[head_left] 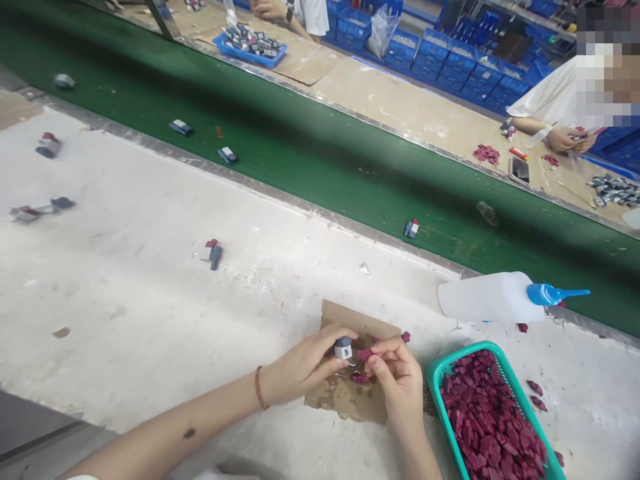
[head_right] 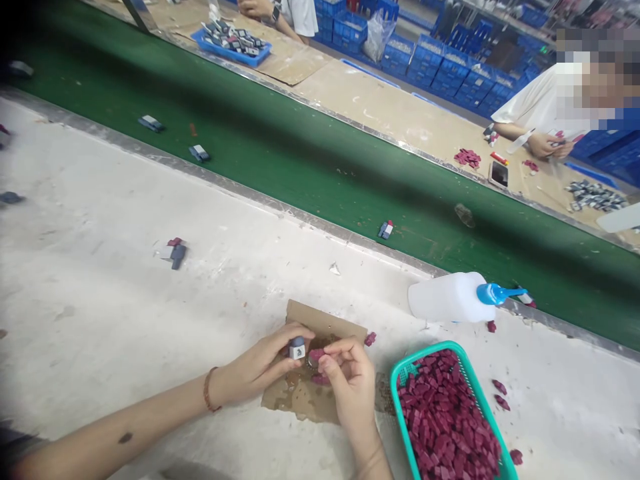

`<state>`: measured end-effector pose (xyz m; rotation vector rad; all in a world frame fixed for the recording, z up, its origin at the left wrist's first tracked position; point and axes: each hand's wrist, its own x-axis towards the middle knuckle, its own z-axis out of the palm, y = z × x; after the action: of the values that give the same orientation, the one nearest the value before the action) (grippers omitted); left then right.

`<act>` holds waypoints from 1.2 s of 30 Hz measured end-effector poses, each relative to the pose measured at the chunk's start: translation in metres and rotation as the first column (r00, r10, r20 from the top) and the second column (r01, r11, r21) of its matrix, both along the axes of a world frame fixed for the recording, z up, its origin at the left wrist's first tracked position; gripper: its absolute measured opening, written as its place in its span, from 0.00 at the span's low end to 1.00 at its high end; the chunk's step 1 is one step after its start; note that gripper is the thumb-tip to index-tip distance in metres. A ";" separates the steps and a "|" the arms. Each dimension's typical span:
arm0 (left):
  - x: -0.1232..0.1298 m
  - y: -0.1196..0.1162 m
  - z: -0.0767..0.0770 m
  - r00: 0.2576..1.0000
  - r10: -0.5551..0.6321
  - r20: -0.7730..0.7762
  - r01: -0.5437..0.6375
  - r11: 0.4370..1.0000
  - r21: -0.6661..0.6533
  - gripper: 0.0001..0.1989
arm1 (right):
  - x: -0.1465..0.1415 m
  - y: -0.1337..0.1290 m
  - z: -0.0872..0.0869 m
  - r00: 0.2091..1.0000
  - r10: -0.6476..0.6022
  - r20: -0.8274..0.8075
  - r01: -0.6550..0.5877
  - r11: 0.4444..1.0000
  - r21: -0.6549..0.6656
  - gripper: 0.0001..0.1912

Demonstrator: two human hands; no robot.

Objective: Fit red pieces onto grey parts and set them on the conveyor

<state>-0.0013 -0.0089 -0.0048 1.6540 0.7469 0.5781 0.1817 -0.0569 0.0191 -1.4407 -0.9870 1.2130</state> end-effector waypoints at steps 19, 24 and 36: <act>0.000 0.003 0.001 0.995 -0.077 -0.058 0.080 0.995 0.055 0.20 | 0.006 -0.003 -0.001 0.981 0.151 0.122 -0.162 0.983 0.087 0.10; -0.001 0.002 0.000 0.992 -0.091 -0.085 0.100 0.989 0.105 0.22 | 0.005 -0.001 0.003 0.960 0.208 0.186 -0.232 0.966 0.114 0.10; -0.001 -0.001 0.000 0.993 -0.088 -0.074 0.101 0.976 0.192 0.21 | 0.002 -0.005 0.012 0.893 0.252 0.372 -0.319 0.939 0.130 0.08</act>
<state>-0.0026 -0.0096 -0.0044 1.8878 0.6710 0.5457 0.1834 -0.0623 0.0310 -1.4205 -1.5659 1.0493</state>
